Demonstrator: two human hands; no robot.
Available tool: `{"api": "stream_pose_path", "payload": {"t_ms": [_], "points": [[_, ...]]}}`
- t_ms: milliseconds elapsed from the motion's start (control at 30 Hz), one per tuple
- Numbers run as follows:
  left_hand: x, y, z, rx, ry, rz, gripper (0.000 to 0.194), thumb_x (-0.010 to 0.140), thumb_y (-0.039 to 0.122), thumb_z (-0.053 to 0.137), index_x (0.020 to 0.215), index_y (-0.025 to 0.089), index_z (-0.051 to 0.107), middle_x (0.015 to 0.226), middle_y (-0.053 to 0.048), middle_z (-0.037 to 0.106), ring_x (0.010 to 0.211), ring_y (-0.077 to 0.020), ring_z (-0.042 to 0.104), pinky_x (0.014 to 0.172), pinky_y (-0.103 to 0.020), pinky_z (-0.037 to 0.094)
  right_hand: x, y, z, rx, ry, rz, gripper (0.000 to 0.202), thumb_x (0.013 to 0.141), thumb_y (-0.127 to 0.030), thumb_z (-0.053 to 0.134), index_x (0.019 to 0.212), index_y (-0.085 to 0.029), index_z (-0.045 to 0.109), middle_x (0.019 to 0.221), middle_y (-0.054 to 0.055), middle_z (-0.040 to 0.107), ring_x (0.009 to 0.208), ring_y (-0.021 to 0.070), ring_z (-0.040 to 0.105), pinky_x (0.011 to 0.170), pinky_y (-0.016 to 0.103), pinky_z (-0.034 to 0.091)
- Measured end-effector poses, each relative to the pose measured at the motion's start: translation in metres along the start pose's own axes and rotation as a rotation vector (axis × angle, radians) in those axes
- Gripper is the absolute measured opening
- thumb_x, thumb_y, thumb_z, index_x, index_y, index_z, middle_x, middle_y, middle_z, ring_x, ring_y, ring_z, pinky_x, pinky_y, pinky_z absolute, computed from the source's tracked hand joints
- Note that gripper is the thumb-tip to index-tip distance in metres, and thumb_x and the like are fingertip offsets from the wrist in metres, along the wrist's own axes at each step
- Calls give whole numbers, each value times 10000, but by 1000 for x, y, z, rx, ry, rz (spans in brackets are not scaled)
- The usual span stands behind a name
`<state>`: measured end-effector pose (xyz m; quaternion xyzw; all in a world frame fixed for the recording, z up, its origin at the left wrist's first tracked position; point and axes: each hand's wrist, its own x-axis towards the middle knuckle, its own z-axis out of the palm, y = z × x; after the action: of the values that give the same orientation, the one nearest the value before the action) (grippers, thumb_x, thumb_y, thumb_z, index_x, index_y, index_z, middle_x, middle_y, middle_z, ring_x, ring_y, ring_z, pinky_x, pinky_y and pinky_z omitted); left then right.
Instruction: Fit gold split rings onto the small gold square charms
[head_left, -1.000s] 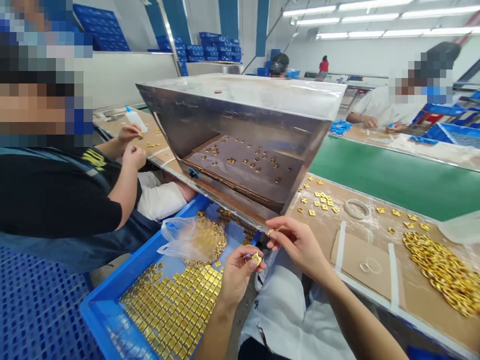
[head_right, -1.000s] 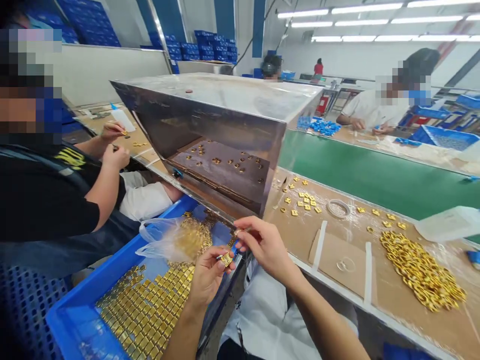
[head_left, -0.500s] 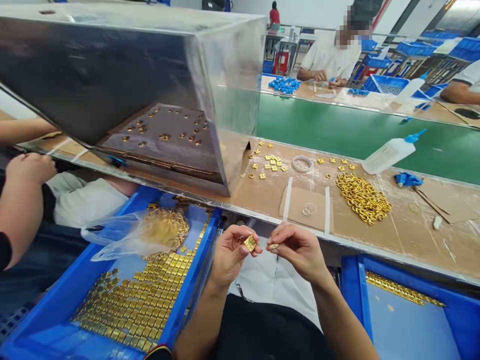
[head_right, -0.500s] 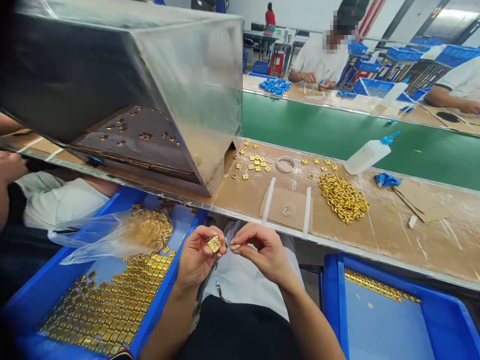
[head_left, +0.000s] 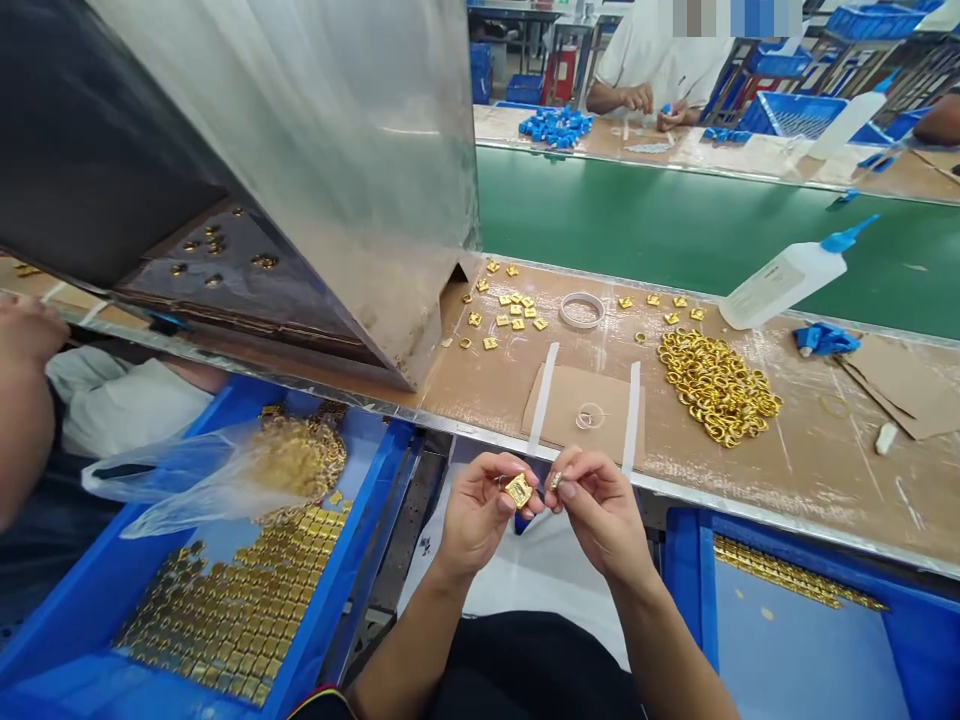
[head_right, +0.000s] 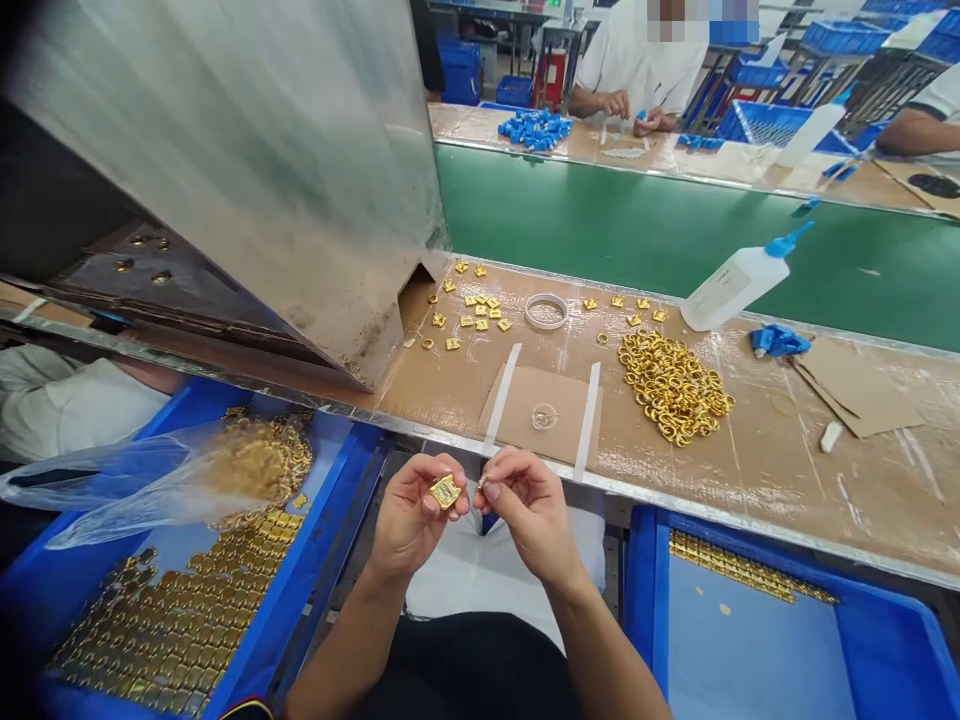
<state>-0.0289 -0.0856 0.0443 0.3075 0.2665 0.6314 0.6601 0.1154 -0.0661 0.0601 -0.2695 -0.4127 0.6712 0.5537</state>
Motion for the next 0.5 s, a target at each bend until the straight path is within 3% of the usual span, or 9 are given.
{"api": "stream_pose_path", "payload": {"t_ms": [133, 300, 500], "points": [[6, -10, 3, -20, 43, -59, 415, 722, 471, 867, 892, 166, 642, 835, -7, 676, 572, -70, 652, 564, -174, 550, 1, 1, -10, -120, 23, 63, 55, 880, -271, 767, 865, -223, 743, 796, 9, 651, 669, 104, 638, 601, 191, 552], [14, -14, 3, -73, 22, -100, 404, 727, 469, 866, 888, 183, 631, 827, 10, 666, 586, -55, 657, 552, -134, 511, -1, 1, -16, -153, 1, 99, 194, 825, -291, 824, 1015, -266, 786, 912, 42, 727, 764, 156, 716, 700, 254, 623], [15, -20, 4, -43, 48, -115, 452, 701, 507, 871, 871, 165, 628, 822, -8, 669, 582, -80, 663, 524, -156, 516, 0, -1, -17, -379, 69, -113, 98, 910, -341, 742, 970, -299, 806, 855, 45, 675, 775, 147, 677, 639, 222, 588]]}}
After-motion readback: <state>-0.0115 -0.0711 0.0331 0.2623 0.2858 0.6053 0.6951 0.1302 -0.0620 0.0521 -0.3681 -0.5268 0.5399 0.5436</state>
